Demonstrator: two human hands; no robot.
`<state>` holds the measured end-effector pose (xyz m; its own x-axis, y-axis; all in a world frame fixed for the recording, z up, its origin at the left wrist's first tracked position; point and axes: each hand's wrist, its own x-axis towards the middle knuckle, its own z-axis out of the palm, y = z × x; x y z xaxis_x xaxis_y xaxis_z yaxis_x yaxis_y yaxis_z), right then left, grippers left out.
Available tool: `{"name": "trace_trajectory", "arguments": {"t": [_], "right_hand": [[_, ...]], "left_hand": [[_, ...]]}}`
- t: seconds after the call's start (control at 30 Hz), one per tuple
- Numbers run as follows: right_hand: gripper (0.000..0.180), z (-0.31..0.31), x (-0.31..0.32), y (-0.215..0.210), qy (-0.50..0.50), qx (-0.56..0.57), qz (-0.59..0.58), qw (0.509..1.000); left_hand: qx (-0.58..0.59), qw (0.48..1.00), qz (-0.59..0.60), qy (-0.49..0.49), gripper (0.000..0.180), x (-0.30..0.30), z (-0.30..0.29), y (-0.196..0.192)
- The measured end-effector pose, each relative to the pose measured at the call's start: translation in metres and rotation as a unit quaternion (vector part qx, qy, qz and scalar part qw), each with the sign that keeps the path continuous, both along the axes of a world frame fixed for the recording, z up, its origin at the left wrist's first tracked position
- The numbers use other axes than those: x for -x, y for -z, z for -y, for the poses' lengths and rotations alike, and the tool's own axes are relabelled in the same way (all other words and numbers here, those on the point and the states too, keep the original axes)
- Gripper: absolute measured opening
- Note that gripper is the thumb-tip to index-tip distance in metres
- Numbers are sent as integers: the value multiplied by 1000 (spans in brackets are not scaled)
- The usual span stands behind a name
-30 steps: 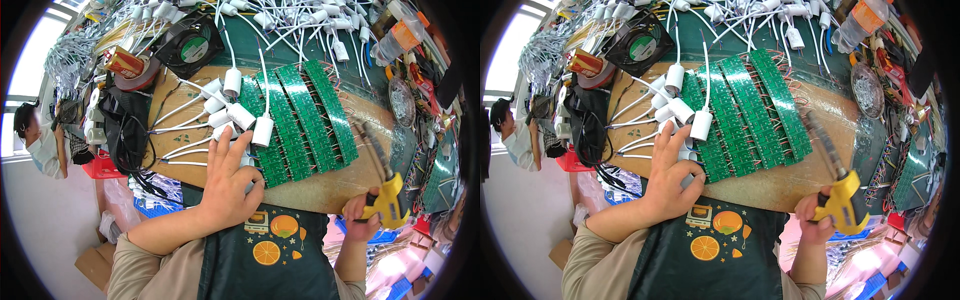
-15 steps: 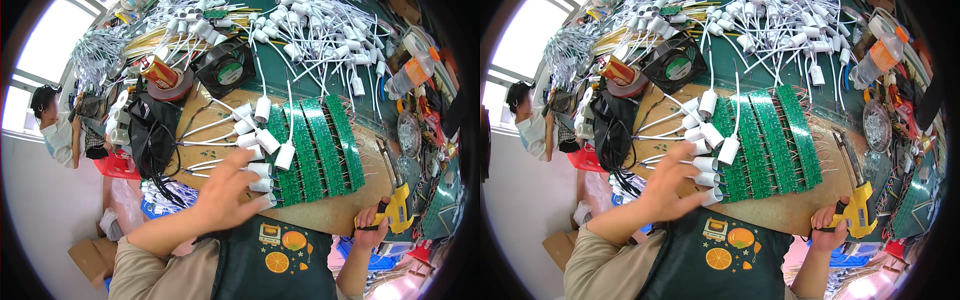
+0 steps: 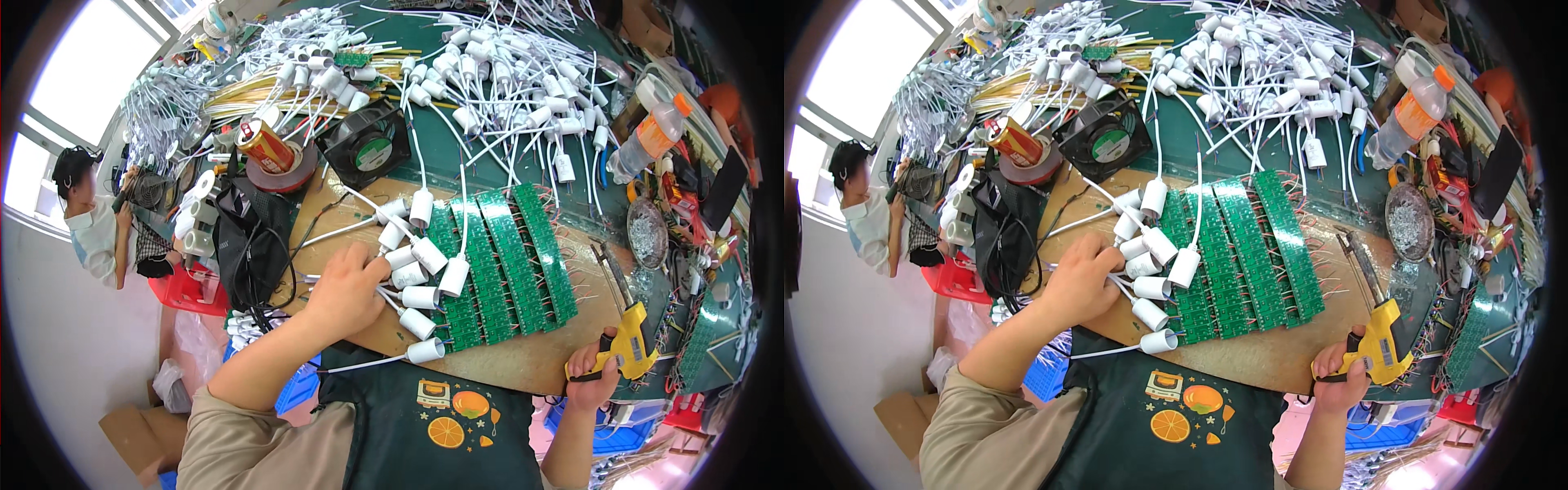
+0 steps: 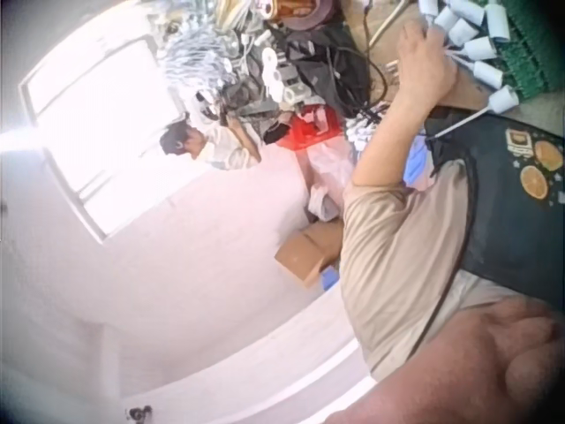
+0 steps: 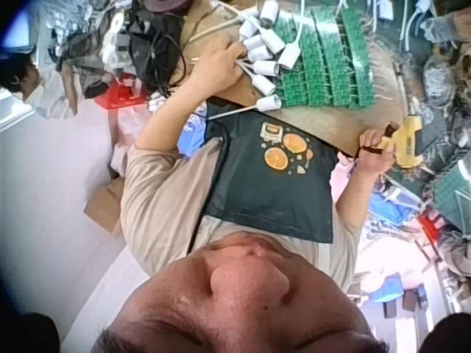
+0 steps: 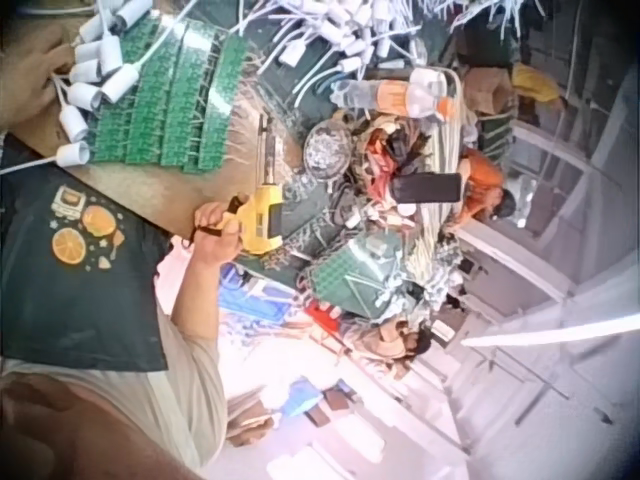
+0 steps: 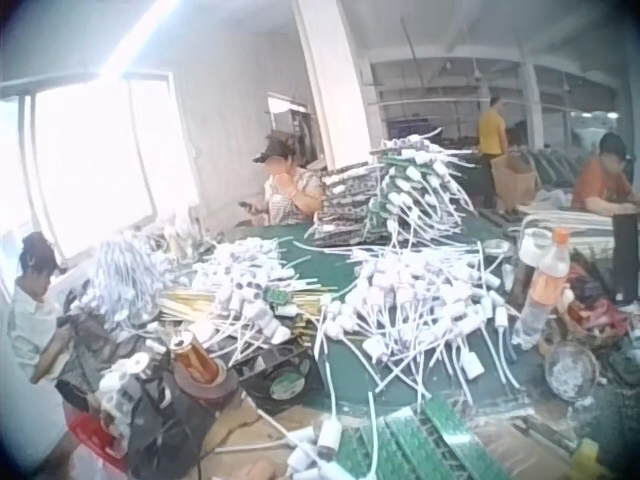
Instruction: The person solders electronic components onto green circuit boards with a soldering iron, connecting the components with wiring.
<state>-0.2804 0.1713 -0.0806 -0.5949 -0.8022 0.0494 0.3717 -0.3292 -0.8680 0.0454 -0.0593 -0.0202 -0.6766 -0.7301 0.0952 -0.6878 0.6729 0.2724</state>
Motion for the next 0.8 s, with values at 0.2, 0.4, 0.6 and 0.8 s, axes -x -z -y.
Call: {"name": "trace_trajectory", "arguments": {"t": [0.2,0.4,0.6,0.8], "right_hand": [[56,-1,-1,-1,13,-7,-2,1000],[55,-1,-1,-2,7,0,6,1000],[55,1,-5,-6,22,-4,28,999],[62,3,-4,-8,16,-1,55,998]], "left_hand": [[-106,992,-38,-48,21,-3,1,-13],[-170,985,22,1,16,-3,7,-39],[-71,989,-69,112,13,-11,2,-108],[15,987,-134,92,19,-29,16,-195]]}}
